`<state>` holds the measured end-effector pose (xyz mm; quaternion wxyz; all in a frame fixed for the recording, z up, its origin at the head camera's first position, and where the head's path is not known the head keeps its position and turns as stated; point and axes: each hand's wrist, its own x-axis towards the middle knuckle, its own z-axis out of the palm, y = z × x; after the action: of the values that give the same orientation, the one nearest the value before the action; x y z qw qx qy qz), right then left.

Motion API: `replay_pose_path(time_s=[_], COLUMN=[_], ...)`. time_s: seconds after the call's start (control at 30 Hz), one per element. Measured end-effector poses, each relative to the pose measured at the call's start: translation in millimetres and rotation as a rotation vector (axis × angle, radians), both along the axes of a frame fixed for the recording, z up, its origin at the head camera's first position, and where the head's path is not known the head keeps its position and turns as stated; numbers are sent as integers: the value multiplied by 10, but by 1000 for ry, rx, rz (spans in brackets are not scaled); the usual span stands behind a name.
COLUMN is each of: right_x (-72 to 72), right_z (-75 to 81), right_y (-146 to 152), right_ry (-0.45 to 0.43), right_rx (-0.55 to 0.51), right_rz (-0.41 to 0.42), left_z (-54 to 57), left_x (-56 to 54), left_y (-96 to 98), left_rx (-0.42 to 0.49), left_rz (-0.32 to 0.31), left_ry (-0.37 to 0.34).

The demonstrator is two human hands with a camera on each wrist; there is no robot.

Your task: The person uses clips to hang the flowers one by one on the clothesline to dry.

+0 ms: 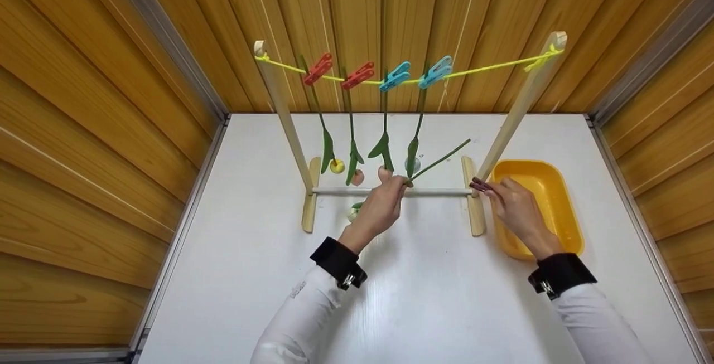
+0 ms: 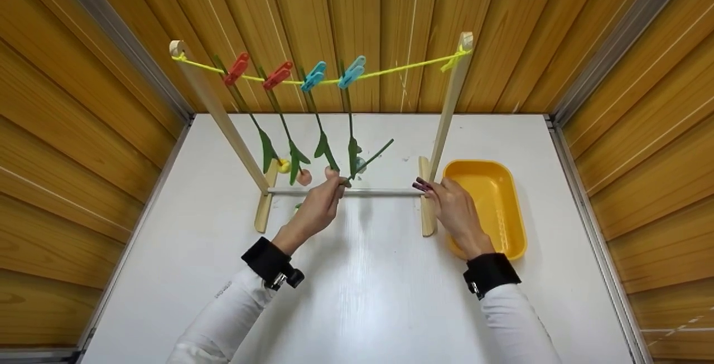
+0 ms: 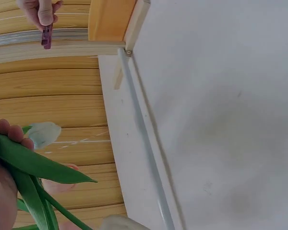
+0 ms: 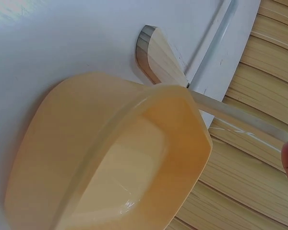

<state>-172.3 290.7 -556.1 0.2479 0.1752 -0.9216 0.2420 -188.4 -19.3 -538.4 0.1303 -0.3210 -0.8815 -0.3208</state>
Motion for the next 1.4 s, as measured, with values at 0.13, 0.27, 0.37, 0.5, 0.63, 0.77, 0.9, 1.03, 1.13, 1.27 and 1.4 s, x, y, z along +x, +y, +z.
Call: replay_pose_path(time_s=[0.13, 0.27, 0.37, 0.5, 0.63, 0.77, 0.9, 1.03, 1.13, 1.27, 1.4], right_x=[-2, -14, -16, 6, 32, 45, 49, 47, 46, 33, 5], right_z=[3, 11, 13, 2, -12, -23, -23, 1, 33, 72, 102], right_y=[0, -11, -23, -46, -69, -80, -81, -81, -88, -95, -97], right_ry=[-4, 9, 21, 4, -43, -67, -68, -80, -87, -62, -4], right_rx=[2, -4, -14, -31, -36, -42, -42, -42, -42, -46, -63], right_rz=[-3, 5, 14, 13, 2, 2, -2, -4, 5, 16, 42], left_z=[153, 308, 426, 580, 713, 828, 908, 958, 983, 997, 999], left_x=[-34, -68, -81, -83, -101, -126, -145, -167, -175, -183, -196], left_y=[67, 140, 194, 263, 328, 370, 402, 436, 459, 488, 510], left_rx=[32, 71, 91, 100, 99, 95, 100, 108, 112, 124, 138], left_rz=[14, 52, 80, 91, 101, 115, 136, 151, 158, 160, 161], left_ry=[-2, 7, 25, 56, 79, 100, 117, 126, 119, 103, 80])
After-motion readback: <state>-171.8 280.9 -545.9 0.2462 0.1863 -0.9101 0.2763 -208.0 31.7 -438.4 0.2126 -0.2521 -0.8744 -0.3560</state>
